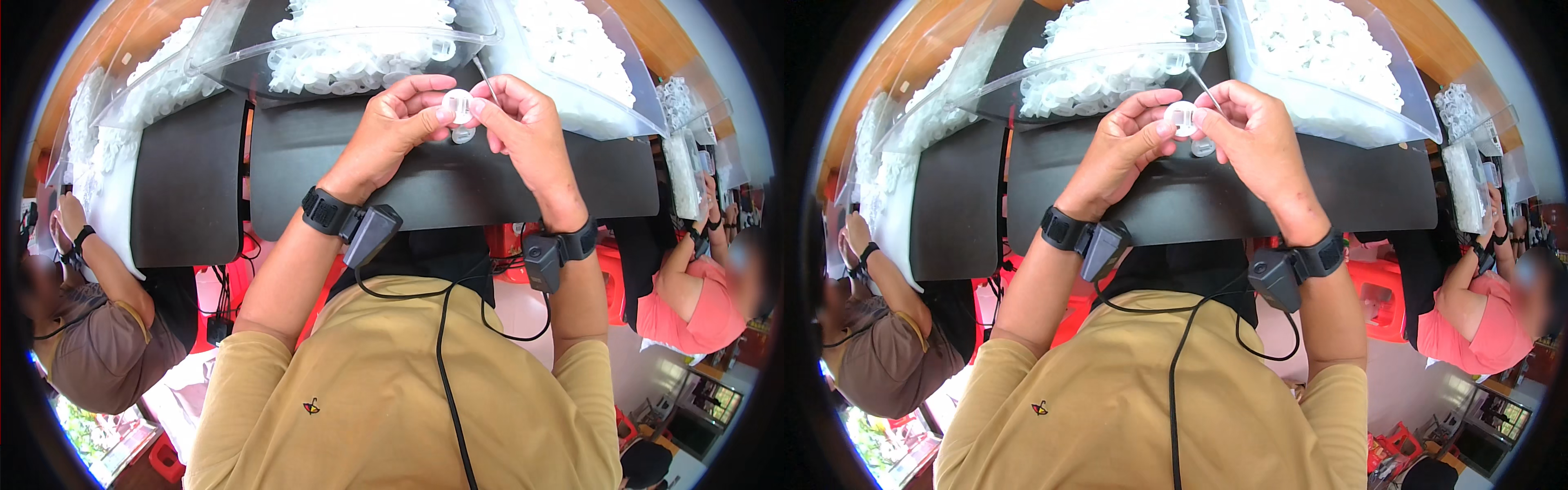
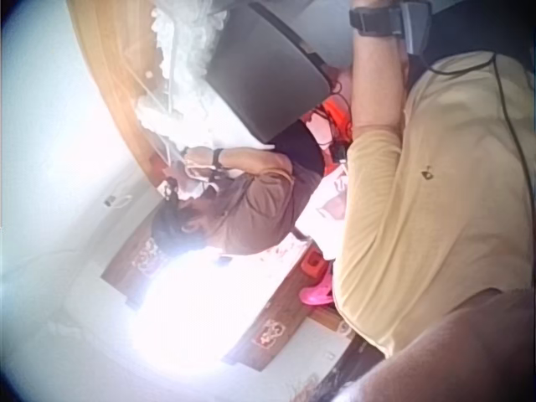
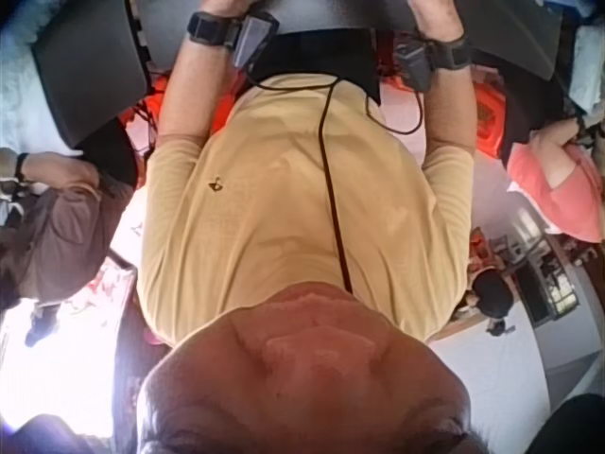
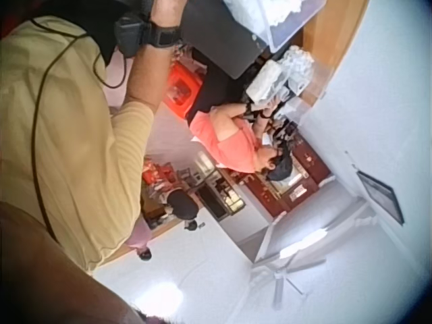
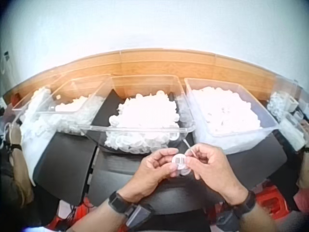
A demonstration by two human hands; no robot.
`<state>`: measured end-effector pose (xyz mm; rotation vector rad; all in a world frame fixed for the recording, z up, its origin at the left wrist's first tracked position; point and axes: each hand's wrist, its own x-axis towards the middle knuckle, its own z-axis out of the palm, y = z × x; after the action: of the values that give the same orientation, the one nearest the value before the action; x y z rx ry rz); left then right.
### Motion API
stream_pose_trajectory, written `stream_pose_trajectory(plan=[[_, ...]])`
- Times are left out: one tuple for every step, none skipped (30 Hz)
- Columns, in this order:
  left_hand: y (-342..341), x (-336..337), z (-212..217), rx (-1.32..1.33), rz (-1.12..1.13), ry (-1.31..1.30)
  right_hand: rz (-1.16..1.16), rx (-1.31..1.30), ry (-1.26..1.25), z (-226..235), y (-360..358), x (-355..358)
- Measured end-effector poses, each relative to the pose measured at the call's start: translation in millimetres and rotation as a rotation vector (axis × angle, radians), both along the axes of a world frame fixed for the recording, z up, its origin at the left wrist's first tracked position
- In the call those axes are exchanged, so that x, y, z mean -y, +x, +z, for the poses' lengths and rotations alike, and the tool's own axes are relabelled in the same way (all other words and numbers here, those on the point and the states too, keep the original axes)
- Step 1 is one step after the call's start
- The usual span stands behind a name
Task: Assembling or inspecting small plastic components using a handheld tool.
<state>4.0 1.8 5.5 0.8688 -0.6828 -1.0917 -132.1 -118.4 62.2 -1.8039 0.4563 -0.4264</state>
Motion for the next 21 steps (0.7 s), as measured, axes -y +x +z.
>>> stream_pose_trajectory(plan=[[-2, 0, 1, -0.018, 0.028, 0.008, -0.064, 0.075, 0.089, -6, 1, -3], [-4, 1, 1, -0.036, 0.056, 0.017, -0.126, 0.151, 0.178, -13, 3, -6], [-5, 2, -1, -0.033, 0.057, 0.015, -0.176, 0.188, 0.196, -21, 4, -7], [-6, 4, -5, -0.019, 0.067, 0.004, -0.174, 0.190, 0.195, -27, 5, -10], [-6, 4, -7, -0.005, 0.076, -0.008, -0.197, 0.215, 0.244, -31, 6, -13], [-5, 3, -7, -0.005, 0.078, -0.007, -0.219, 0.238, 0.294, -33, 7, -16], [-5, 1, -6, -0.033, 0.078, -0.015, -0.214, 0.220, 0.280, -32, 8, -18], [-4, 0, -5, -0.061, 0.077, -0.023, -0.214, 0.218, 0.280, -30, 7, -17], [-4, 0, -5, -0.063, 0.079, -0.023, -0.201, 0.182, 0.204, -27, 6, -16], [-4, 1, -5, -0.085, 0.097, -0.022, -0.188, 0.146, 0.129, -23, 5, -14], [-4, 1, -5, -0.107, 0.114, -0.022, -0.187, 0.143, 0.128, -19, 3, -14], [-4, 1, -4, -0.110, 0.118, -0.023, -0.237, 0.113, -0.194, -15, 0, -14], [-3, 0, -3, -0.131, 0.104, -0.030, -0.284, 0.083, -0.518, -11, -4, -15], [-2, 0, -3, -0.152, 0.089, -0.037, -0.279, 0.081, -0.519, -8, -9, -16], [-2, 0, -3, -0.154, 0.092, -0.037, -0.234, 0.044, -0.593, -6, -15, -18], [-1, -1, -4, -0.156, 0.081, -0.047, -0.189, 0.008, -0.666, -6, -18, -20], [-1, -1, -4, -0.156, 0.071, -0.056, -0.214, 0.034, -0.758, -10, -19, -24], [-1, -1, -3, -0.158, 0.069, -0.057, -0.216, 0.032, -0.759, -9, -21, -26], [-1, -2, -3, -0.161, 0.065, -0.057, -0.217, -0.001, -0.846, -6, -23, -29], [-1, -2, -2, -0.165, 0.060, -0.058, -0.218, -0.034, -0.933, -5, -24, -30], [-1, -1, -3, -0.165, 0.059, -0.058, -0.219, -0.035, -0.933, -5, -25, -31]])
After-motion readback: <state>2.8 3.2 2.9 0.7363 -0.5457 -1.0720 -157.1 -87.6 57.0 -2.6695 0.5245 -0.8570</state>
